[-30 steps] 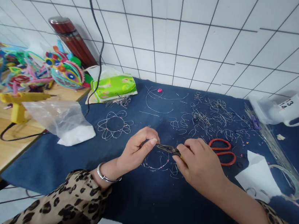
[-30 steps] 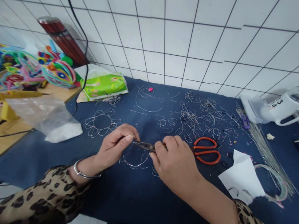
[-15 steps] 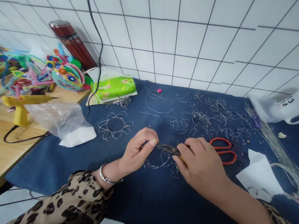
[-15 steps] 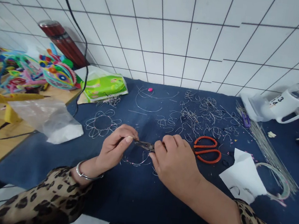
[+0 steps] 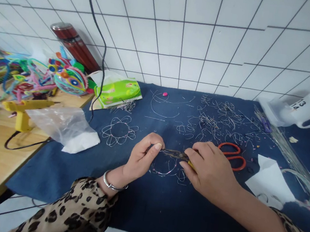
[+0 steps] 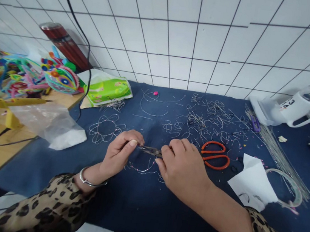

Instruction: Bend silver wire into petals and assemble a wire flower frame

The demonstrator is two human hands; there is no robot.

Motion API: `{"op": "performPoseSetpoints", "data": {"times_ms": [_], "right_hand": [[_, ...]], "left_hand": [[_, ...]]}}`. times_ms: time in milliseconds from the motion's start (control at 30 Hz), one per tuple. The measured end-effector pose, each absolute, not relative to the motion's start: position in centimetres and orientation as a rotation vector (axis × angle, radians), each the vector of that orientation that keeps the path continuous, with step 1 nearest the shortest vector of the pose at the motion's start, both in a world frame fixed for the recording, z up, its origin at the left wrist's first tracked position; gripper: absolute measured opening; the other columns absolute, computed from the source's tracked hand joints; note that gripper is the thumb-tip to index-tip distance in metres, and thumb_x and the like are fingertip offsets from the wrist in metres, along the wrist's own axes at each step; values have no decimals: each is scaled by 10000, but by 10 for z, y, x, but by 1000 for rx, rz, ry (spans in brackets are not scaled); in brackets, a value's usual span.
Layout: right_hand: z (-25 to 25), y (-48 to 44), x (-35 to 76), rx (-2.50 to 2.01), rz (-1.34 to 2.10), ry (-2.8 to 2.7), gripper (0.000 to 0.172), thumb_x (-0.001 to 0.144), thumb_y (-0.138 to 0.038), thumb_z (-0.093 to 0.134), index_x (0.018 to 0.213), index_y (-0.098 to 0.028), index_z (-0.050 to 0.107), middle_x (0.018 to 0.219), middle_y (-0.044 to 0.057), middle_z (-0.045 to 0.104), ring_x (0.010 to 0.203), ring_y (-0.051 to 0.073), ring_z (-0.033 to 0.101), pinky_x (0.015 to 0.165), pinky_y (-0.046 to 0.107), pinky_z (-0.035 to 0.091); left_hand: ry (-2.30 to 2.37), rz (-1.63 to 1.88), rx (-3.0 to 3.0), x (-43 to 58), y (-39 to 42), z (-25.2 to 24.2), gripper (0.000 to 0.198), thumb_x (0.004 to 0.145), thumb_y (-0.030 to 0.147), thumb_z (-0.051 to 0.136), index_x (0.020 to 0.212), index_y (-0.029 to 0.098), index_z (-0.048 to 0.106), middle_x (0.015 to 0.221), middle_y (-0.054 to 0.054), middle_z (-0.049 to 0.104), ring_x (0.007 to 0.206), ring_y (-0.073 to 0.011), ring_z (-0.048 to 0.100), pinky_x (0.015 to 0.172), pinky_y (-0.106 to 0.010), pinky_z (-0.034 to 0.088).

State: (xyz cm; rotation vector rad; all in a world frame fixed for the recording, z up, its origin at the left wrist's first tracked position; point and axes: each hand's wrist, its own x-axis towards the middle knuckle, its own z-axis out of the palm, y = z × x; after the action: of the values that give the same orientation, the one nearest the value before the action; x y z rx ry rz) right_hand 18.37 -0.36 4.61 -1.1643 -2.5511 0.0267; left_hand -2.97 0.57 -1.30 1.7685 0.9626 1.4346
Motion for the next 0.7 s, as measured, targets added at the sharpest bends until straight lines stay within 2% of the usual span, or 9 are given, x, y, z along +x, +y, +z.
{"op": "performPoseSetpoints", "data": {"times_ms": [100, 267, 333, 533, 700], "right_hand": [[47, 1, 187, -1208, 342, -2455, 190, 866, -306, 509, 930, -156, 607, 894, 90, 594, 828, 201, 538, 733, 351, 441], [40, 3, 179, -1412, 1200, -1992, 225, 800, -365, 583, 916, -190, 502, 793, 19, 623, 660, 128, 581, 570, 250, 459], [36, 2, 172, -1398, 1361, -1870, 225, 759, -337, 618, 867, -196, 480, 800, 11, 618, 667, 122, 577, 580, 244, 464], [33, 1, 164, -1429, 1317, -1846, 83, 748, -205, 555, 771, -211, 474, 669, -51, 508, 600, 96, 486, 585, 235, 424], [30, 4, 171, -1427, 1185, -1891, 83, 765, -180, 514, 835, -220, 497, 699, -42, 530, 624, 107, 512, 610, 248, 427]], "left_hand": [[978, 1458, 1729, -29, 7, -12, 147, 915, 244, 458, 815, 177, 542, 767, -35, 536, 764, -158, 525, 742, -329, 439], [976, 1436, 1723, -26, 3, -12, 139, 913, 235, 465, 820, 171, 547, 771, -37, 546, 765, -154, 527, 742, -320, 429], [975, 1430, 1716, -23, 1, -11, 137, 913, 231, 464, 823, 169, 546, 772, -37, 550, 763, -152, 529, 738, -315, 429], [1055, 1349, 1656, -21, -3, -10, 120, 901, 242, 494, 834, 160, 549, 787, -34, 553, 747, -136, 520, 711, -281, 427], [1084, 1142, 1615, -31, -1, -8, 78, 877, 233, 545, 879, 158, 566, 776, -21, 556, 667, -105, 502, 625, -242, 420]]}}
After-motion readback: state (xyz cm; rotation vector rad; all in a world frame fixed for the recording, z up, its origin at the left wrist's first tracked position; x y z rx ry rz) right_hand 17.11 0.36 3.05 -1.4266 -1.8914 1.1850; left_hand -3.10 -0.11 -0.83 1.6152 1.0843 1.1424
